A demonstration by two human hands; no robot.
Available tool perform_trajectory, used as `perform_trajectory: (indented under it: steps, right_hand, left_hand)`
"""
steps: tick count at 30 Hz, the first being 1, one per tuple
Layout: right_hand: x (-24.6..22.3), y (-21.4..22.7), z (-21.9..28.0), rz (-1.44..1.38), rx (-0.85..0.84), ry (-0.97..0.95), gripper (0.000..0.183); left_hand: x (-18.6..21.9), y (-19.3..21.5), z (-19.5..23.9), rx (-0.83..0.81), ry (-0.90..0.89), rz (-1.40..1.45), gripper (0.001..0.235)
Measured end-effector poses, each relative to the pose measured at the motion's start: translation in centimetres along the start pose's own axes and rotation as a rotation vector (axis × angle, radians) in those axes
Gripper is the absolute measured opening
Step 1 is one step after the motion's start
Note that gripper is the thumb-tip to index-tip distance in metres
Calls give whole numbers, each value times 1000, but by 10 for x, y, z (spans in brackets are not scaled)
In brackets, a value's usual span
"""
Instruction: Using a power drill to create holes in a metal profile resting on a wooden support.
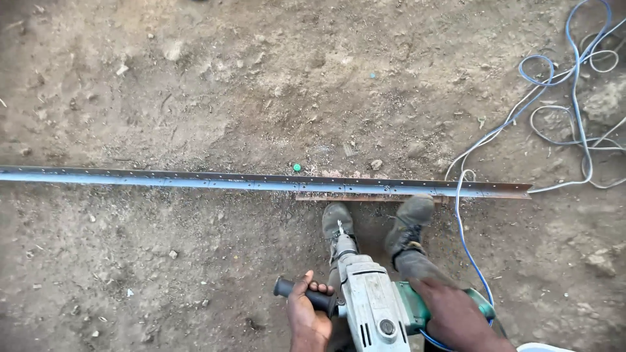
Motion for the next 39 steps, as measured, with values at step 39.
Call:
perform_trajectory:
  steps: [39]
  right_hand:
    - [379, -168, -189, 508, -425, 263, 44]
  left_hand:
    - [-293, 75, -118, -215, 198, -505, 51]
Point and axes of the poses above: each hand's wrist, its own z-axis away from the middle knuckle, its own y-axis out of the back of the hand, x = y × z, the point moved 10 cm from there along -z, towards the middle knuckle, and after that the axes turned 1 degree about -y, right-handed, at the moved point
